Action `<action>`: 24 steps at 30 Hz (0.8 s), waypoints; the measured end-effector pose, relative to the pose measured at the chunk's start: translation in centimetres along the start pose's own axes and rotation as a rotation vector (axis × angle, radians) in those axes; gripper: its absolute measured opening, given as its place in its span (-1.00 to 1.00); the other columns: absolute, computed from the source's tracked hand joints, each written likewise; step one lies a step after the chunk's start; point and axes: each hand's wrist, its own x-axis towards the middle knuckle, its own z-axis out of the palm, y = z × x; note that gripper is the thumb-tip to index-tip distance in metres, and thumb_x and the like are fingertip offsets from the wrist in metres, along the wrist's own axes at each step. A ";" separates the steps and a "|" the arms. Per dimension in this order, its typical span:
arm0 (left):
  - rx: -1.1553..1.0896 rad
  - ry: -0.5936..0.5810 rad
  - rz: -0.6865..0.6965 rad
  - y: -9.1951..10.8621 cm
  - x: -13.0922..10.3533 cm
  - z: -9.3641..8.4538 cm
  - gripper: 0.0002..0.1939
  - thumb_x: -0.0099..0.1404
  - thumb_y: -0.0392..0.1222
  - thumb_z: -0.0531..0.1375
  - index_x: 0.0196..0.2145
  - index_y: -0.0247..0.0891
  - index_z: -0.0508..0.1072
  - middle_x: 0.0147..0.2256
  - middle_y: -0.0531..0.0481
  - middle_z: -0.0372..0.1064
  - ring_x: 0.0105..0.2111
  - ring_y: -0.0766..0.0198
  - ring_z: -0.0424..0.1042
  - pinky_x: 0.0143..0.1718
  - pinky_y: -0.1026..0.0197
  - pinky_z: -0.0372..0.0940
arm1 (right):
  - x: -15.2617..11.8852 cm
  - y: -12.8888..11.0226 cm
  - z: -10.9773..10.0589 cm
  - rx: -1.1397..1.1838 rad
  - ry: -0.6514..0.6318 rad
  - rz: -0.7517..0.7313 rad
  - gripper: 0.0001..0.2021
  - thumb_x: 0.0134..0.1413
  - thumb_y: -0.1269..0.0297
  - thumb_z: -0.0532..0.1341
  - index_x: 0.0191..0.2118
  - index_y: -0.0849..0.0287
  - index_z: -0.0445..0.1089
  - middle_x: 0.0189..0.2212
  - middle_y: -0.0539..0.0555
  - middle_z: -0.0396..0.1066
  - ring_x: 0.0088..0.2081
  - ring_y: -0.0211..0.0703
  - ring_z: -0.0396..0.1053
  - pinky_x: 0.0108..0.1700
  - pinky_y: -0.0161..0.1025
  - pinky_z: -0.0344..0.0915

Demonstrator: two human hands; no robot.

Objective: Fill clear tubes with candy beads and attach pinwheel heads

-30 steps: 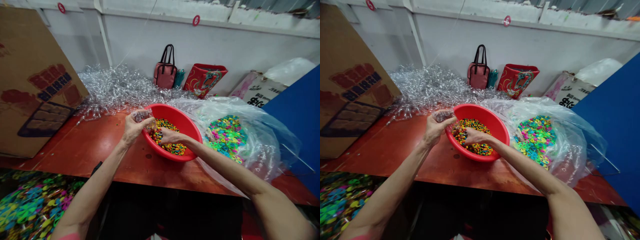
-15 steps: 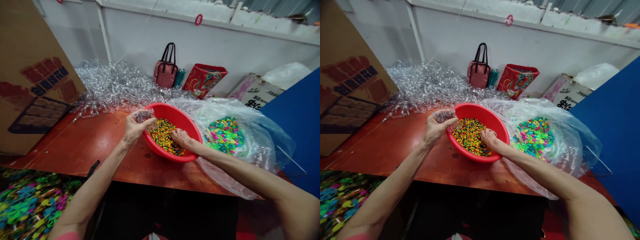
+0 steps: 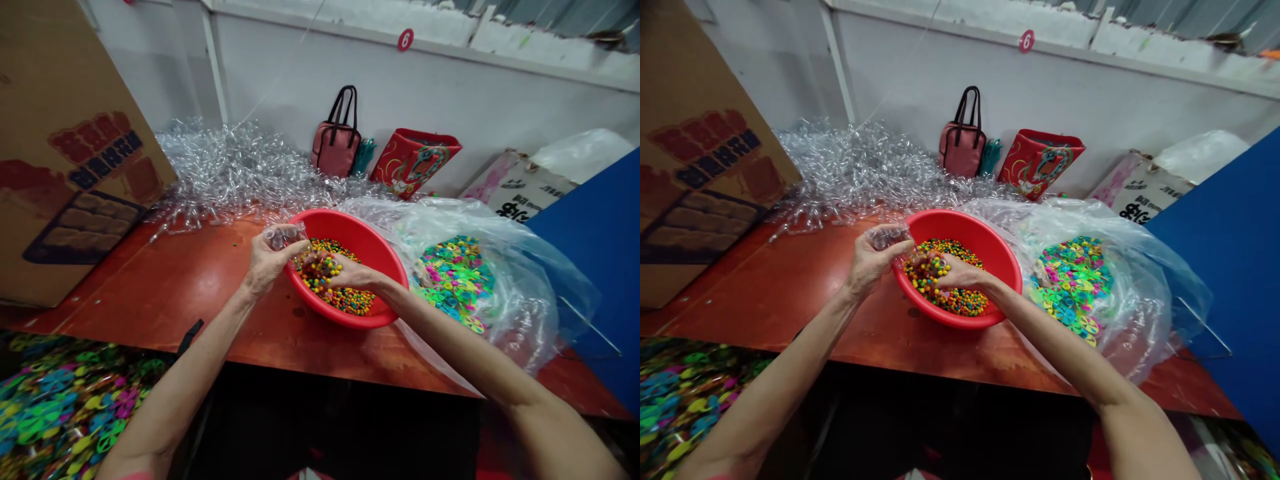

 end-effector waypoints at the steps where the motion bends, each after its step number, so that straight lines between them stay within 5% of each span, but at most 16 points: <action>1: -0.008 0.008 -0.005 -0.1 0.0 -0.1 -0.72 -0.03 -0.17 0.54 -0.32 -0.19 0.65 -0.36 0.00 0.64 -0.38 0.26 0.58 -0.23 0.19 0.55 | -0.4 -0.3 -0.3 0.102 0.009 -0.013 -0.43 0.06 0.26 0.37 0.23 0.11 0.39 0.05 0.14 0.57 0.02 0.04 0.52 0.07 0.02 0.56; 5: -0.042 0.028 -0.016 -0.4 0.0 -0.2 -0.70 -0.05 -0.20 0.55 -0.33 -0.21 0.64 -0.37 0.01 0.64 -0.38 0.29 0.57 -0.23 0.23 0.54 | -2.1 -0.9 -1.5 0.245 0.051 -0.046 -0.42 0.10 0.10 0.42 0.22 0.10 0.38 0.09 0.15 0.53 0.05 0.03 0.52 0.13 0.00 0.53; 8: -0.041 0.031 -0.018 -0.6 -0.1 -0.2 -0.68 -0.07 -0.19 0.56 -0.32 -0.19 0.65 -0.36 0.01 0.64 -0.38 0.28 0.57 -0.24 0.21 0.55 | -2.4 -0.1 -2.7 0.120 0.058 -0.064 -0.46 0.19 0.07 0.36 0.24 0.07 0.37 0.10 0.14 0.52 0.07 0.03 0.50 0.16 0.00 0.50; 11: -0.023 0.018 -0.013 -0.5 -0.2 -0.1 -0.70 -0.05 -0.18 0.55 -0.31 -0.19 0.65 -0.35 0.00 0.65 -0.37 0.27 0.58 -0.23 0.20 0.57 | -1.5 1.4 -4.0 -0.307 0.022 0.005 -0.54 0.20 0.16 0.37 0.18 0.15 0.41 0.09 0.20 0.51 0.08 0.05 0.48 0.19 -0.01 0.46; 14: -0.011 -0.015 -0.004 -0.1 -0.5 0.3 -0.71 -0.02 -0.18 0.55 -0.31 -0.19 0.66 -0.34 0.00 0.65 -0.38 0.26 0.58 -0.25 0.20 0.57 | 0.3 2.9 -4.5 -0.800 0.059 0.265 -0.62 0.15 0.39 0.36 0.10 0.29 0.46 0.12 0.37 0.45 0.07 0.15 0.49 0.16 0.04 0.45; 16: -0.003 -0.043 0.006 0.2 -0.6 0.7 -0.72 -0.01 -0.17 0.55 -0.30 -0.18 0.67 -0.34 0.00 0.65 -0.38 0.25 0.58 -0.28 0.20 0.56 | 1.9 3.5 -4.1 -0.926 0.105 0.392 -0.64 0.21 0.44 0.28 0.12 0.38 0.46 0.13 0.51 0.42 0.08 0.30 0.49 0.08 0.16 0.48; 20: 0.016 -0.072 0.027 0.1 -0.3 1.0 -0.71 -0.02 -0.20 0.56 -0.29 -0.18 0.68 -0.33 0.01 0.66 -0.38 0.28 0.57 -0.29 0.24 0.52 | 5.4 3.6 -1.6 -0.935 0.173 0.411 -0.56 0.36 0.34 0.15 0.26 0.45 0.37 0.15 0.63 0.38 0.17 0.54 0.41 -0.01 0.32 0.51; 24: -0.002 -0.045 -0.004 -0.4 0.2 0.3 -0.70 -0.02 -0.18 0.55 -0.29 -0.20 0.68 -0.34 0.01 0.66 -0.36 0.27 0.58 -0.24 0.24 0.52 | 6.7 3.4 1.5 -0.828 0.124 0.201 -0.43 0.36 0.22 0.17 0.42 0.26 0.25 0.23 0.49 0.40 0.28 0.56 0.32 0.11 0.34 0.50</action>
